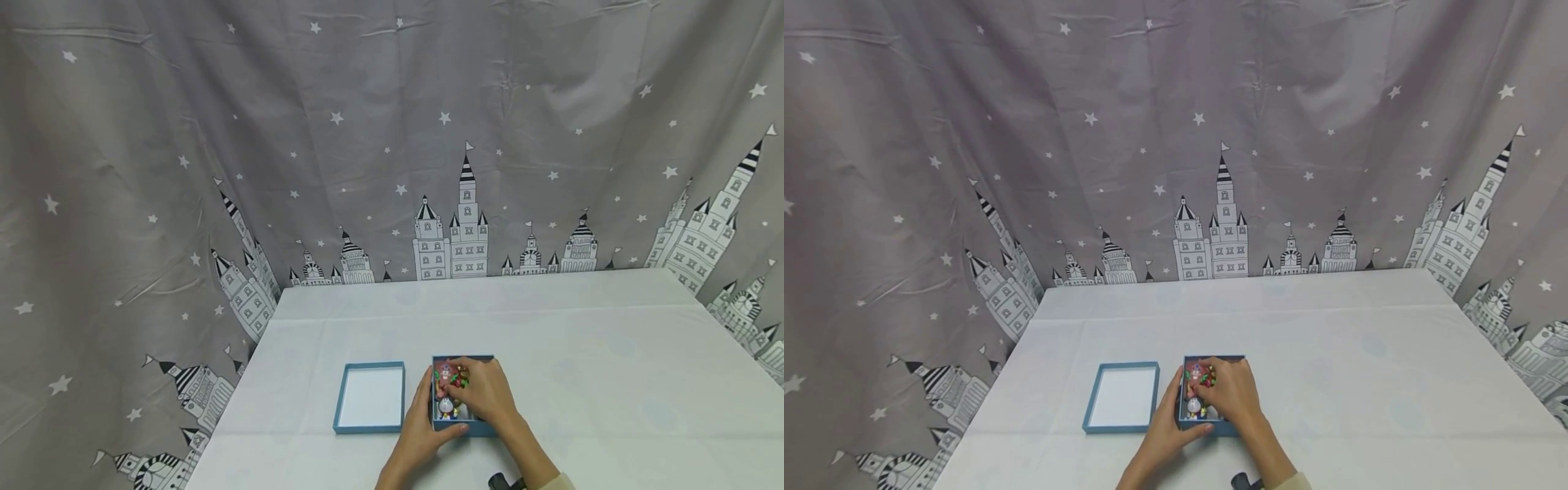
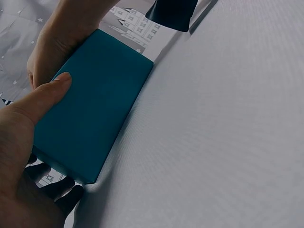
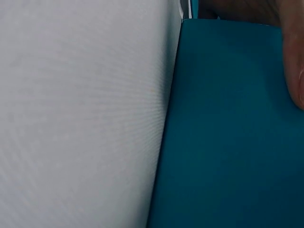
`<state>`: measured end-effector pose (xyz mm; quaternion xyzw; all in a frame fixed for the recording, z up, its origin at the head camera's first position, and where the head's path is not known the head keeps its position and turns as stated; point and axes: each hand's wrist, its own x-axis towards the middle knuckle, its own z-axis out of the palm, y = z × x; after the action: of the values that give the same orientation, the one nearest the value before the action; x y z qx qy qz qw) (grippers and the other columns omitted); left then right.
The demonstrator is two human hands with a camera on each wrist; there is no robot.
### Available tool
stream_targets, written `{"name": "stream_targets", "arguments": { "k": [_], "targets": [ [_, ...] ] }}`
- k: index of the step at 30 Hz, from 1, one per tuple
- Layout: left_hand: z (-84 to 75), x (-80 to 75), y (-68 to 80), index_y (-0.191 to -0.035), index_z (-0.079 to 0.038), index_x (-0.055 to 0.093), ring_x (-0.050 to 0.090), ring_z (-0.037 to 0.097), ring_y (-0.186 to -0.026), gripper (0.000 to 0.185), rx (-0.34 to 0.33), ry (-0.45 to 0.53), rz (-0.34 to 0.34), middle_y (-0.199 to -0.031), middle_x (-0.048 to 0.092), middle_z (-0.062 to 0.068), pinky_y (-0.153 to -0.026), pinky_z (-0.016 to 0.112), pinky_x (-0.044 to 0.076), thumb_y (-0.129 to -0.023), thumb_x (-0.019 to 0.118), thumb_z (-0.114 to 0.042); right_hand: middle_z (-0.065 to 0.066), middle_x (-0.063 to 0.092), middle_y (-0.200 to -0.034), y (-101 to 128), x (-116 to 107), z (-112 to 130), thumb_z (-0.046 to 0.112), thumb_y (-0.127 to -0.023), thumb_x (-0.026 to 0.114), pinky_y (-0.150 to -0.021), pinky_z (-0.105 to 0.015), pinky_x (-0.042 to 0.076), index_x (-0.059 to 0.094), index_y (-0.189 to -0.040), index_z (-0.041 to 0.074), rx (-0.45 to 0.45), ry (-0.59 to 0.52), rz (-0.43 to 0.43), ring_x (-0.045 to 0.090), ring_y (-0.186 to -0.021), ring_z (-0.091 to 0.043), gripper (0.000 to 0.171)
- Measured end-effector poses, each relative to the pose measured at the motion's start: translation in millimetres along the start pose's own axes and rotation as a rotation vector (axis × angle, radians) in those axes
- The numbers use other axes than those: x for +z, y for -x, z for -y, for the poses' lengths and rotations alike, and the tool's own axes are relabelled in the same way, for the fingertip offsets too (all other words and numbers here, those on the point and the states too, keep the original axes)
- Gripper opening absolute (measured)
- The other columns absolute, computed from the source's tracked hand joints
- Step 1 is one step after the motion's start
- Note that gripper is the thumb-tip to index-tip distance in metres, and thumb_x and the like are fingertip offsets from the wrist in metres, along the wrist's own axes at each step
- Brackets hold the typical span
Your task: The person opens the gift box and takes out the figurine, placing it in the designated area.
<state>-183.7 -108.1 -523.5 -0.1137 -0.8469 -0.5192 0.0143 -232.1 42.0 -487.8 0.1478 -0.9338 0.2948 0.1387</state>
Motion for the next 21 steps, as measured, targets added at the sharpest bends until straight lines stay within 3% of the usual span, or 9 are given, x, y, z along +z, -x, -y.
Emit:
{"name": "stream_targets", "arguments": {
  "k": [6, 13, 15, 21],
  "targets": [
    [1.4, 0.7, -0.2, -0.149, -0.013, 0.011, 0.028, 0.035, -0.132, 0.106, 0.0, -0.001, -0.003, -0.149, 0.022, 0.017, -0.104, 0.053, 0.028, -0.071, 0.074, -0.049, 0.0, 0.069, -0.077, 0.7, 0.5, -0.3, 0.03, -0.065, 0.081, -0.067, -0.038, 0.045, 0.071, -0.098, 0.012, 0.001, -0.004, -0.013, 0.052, -0.065, -0.013, 0.039],
    [1.6, 1.0, -0.2, -0.149, -0.013, 0.011, 0.028, 0.035, -0.132, 0.106, -0.014, -0.001, 0.004, -0.149, 0.022, 0.017, -0.104, 0.053, 0.028, -0.072, 0.074, -0.048, 0.003, 0.065, -0.068, 1.2, -5.8, 0.5, 0.028, -0.068, 0.081, -0.051, -0.023, 0.039, 0.07, -0.099, 0.01, -0.015, -0.088, -0.03, 0.041, -0.052, -0.005, 0.038],
    [1.5, 1.1, -0.3, -0.149, -0.013, 0.011, 0.028, 0.035, -0.132, 0.106, -0.014, -0.002, 0.004, -0.149, 0.021, 0.017, -0.104, 0.052, 0.028, -0.072, 0.075, -0.048, 0.004, 0.065, -0.067, 1.5, -10.1, 1.0, 0.028, -0.067, 0.081, -0.053, -0.022, 0.038, 0.07, -0.101, 0.011, -0.025, -0.108, -0.043, 0.039, -0.05, -0.004, 0.039],
    [1.4, 1.4, -0.9, -0.149, -0.013, 0.011, 0.028, 0.035, -0.132, 0.107, -0.017, -0.004, -0.001, -0.149, 0.021, 0.017, -0.104, 0.053, 0.028, -0.071, 0.076, -0.047, 0.011, 0.037, -0.045, 1.6, -26.7, -2.4, 0.027, -0.068, 0.081, -0.062, -0.028, 0.032, 0.068, -0.107, 0.013, -0.07, -0.13, -0.108, 0.023, -0.045, -0.003, 0.043]
  ]
}}
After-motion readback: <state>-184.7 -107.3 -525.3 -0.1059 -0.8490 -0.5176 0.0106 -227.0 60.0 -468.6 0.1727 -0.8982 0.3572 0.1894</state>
